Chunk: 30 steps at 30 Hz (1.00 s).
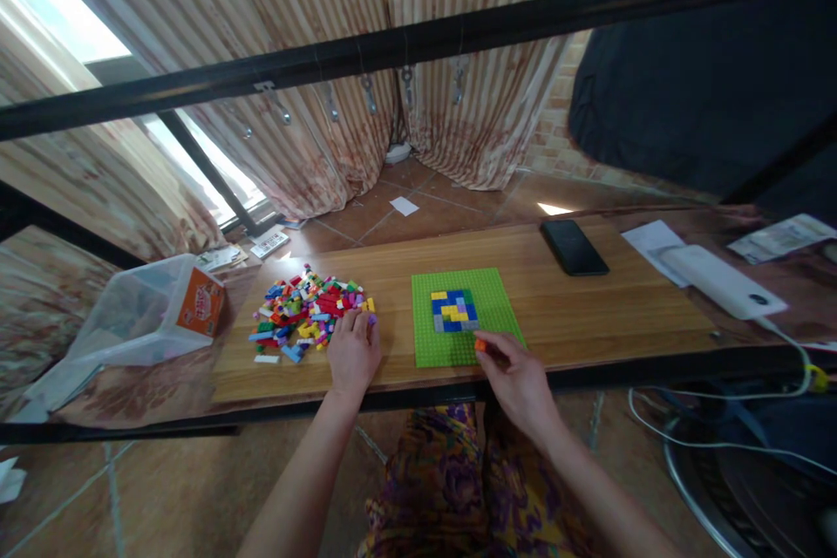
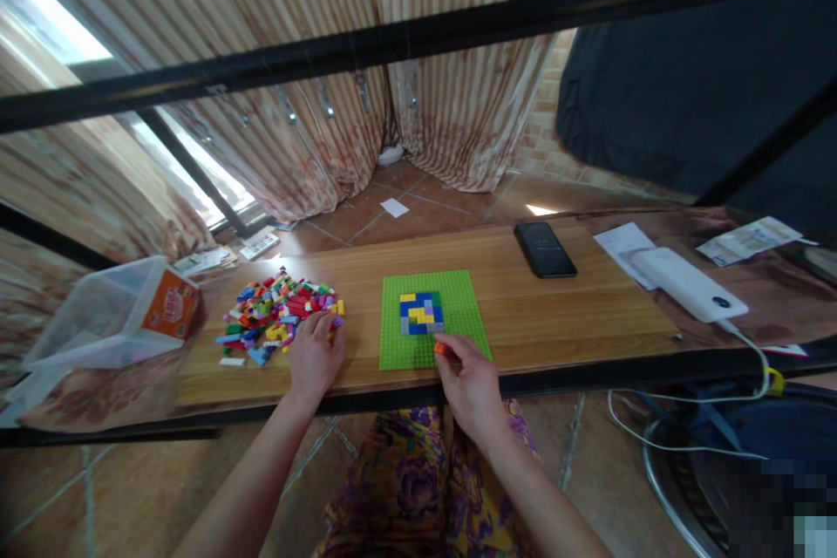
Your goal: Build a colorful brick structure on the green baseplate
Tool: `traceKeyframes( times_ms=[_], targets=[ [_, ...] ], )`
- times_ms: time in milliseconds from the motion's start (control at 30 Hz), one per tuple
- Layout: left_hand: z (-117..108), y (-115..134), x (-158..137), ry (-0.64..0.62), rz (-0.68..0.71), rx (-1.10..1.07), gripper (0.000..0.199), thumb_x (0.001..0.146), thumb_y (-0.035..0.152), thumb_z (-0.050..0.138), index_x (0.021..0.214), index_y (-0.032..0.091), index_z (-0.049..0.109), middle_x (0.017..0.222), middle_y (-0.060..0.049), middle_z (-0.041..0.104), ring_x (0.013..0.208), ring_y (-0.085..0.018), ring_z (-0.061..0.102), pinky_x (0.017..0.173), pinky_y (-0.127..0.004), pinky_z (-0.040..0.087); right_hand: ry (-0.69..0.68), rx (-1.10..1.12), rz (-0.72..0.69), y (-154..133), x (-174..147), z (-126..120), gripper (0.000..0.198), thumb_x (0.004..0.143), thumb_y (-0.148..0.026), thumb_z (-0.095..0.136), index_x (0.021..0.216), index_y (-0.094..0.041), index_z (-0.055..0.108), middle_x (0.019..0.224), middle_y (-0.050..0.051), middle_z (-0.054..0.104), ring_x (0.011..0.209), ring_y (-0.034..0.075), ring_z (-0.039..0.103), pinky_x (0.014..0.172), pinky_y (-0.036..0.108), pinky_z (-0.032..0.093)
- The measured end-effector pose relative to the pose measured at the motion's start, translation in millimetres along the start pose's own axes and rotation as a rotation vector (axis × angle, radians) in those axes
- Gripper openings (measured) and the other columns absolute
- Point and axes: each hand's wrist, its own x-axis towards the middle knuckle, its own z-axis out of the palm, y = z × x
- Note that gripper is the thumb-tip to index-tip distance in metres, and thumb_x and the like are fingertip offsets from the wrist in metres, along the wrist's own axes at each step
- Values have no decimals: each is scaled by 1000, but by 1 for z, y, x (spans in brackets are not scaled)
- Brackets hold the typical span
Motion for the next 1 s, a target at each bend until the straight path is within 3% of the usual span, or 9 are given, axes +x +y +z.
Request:
traceKeyframes(
  times_ms=[167, 267, 500, 667, 833, 1000],
  targets=[
    [-6, 28, 1, -143, 123, 8, 20, 91, 22, 46, 94, 16, 65, 99, -10, 65, 93, -26, 56, 85, -39, 45, 23, -195, -186, 0, 24, 9, 22, 88, -33, 54, 97, -26, 73, 100, 6, 71, 99, 24, 61, 89, 42, 48],
    [-6, 37, 0, -192, 126, 35, 22, 91, 21, 44, 93, 16, 65, 100, -10, 65, 94, -26, 56, 83, -40, 45, 29, -240, -264, 3, 40, 20, 22, 89, -32, 53, 95, -27, 73, 98, 5, 72, 97, 24, 60, 88, 43, 48],
    [-8, 26, 4, -203, 73, 124, 22, 88, 20, 46, 91, 15, 67, 111, -12, 64, 101, -30, 54, 87, -45, 44, -2, -277, -324, 19, 55, 43, 21, 89, -31, 54, 97, -28, 73, 102, 4, 73, 110, 26, 56, 96, 48, 41],
    [-11, 20, 7, -191, 9, 110, 26, 85, 18, 48, 105, 14, 65, 121, -15, 61, 113, -33, 51, 95, -50, 42, -21, -273, -322, 24, 55, 44, 21, 89, -29, 53, 98, -28, 73, 105, 4, 73, 116, 26, 53, 100, 50, 39],
    [-11, 40, -1, -154, 68, -51, 30, 85, 14, 48, 112, 14, 62, 126, -15, 58, 114, -31, 52, 99, -49, 42, -30, -263, -332, 23, 56, 39, 22, 88, -29, 54, 100, -26, 72, 106, 6, 72, 111, 25, 57, 98, 49, 41],
    [4, 71, -16, -153, 152, -296, 35, 85, 13, 49, 118, 17, 57, 126, -13, 57, 117, -28, 51, 100, -48, 43, -24, -353, -355, 24, 57, 35, 25, 88, -33, 54, 104, -25, 71, 112, 9, 68, 110, 26, 55, 96, 48, 42]
  ],
)
